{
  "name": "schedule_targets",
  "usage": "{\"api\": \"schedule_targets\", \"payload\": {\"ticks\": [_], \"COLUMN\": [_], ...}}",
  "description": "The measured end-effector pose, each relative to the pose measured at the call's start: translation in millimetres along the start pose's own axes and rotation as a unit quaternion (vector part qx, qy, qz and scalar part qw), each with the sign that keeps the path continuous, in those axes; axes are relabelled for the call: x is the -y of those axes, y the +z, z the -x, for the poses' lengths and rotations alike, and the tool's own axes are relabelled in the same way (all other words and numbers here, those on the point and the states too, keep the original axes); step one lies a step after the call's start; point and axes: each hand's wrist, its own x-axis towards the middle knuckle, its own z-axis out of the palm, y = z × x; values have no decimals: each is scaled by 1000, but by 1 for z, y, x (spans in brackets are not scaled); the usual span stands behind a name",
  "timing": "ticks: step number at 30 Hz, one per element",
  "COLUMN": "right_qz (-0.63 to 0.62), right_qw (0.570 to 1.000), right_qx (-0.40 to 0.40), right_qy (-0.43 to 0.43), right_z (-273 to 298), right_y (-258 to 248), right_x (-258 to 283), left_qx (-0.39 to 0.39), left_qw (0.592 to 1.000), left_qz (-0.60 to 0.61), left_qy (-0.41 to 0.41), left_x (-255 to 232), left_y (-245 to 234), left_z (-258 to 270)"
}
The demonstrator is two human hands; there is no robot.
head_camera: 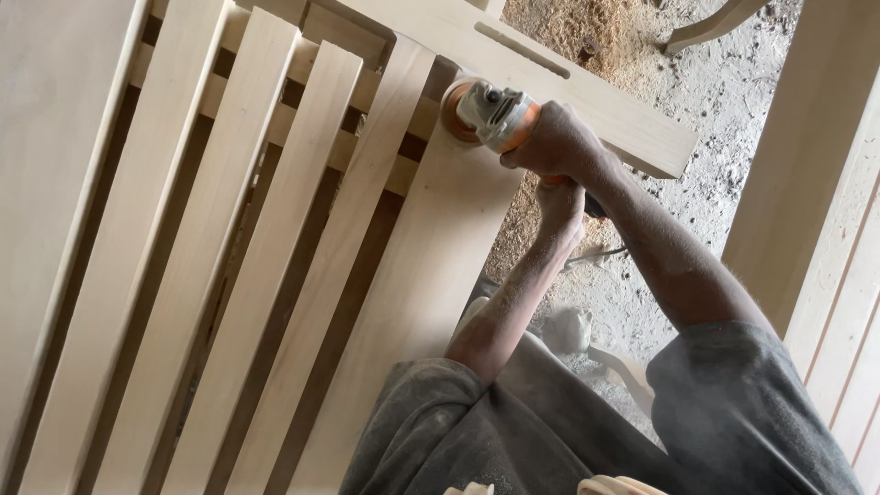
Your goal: The person sands the surface and edges of a wooden frame structure using a power sander.
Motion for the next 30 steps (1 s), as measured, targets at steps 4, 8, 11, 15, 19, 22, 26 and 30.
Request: {"api": "schedule_targets", "payload": {"ticks": [4,8,11,15,19,22,26,30], "right_qz": [6,6,10,34,45,-3,17,14], "right_qw": [1000,1000,999,998,997,996,993,995], "right_qx": [-2,19,43,46,38,66,72,66], "right_qy": [18,15,10,-17,-48,-61,-87,-72], "right_z": [-5,20,55,115,174,213,242,228], "right_y": [1,20,48,92,132,161,194,191], "right_x": [0,10,26,48,66,65,66,55], "left_qx": [6,19,1,-14,24,51,67,59], "left_qw": [1000,998,999,999,998,996,996,997], "left_qz": [9,9,-25,-42,8,24,48,38], "left_qy": [5,57,48,20,59,69,43,40], "left_x": [-3,-1,3,26,49,59,59,60], "left_y": [1,-25,-64,-125,-181,-212,-225,-216], "left_z": [-2,22,54,106,165,220,257,247]}}
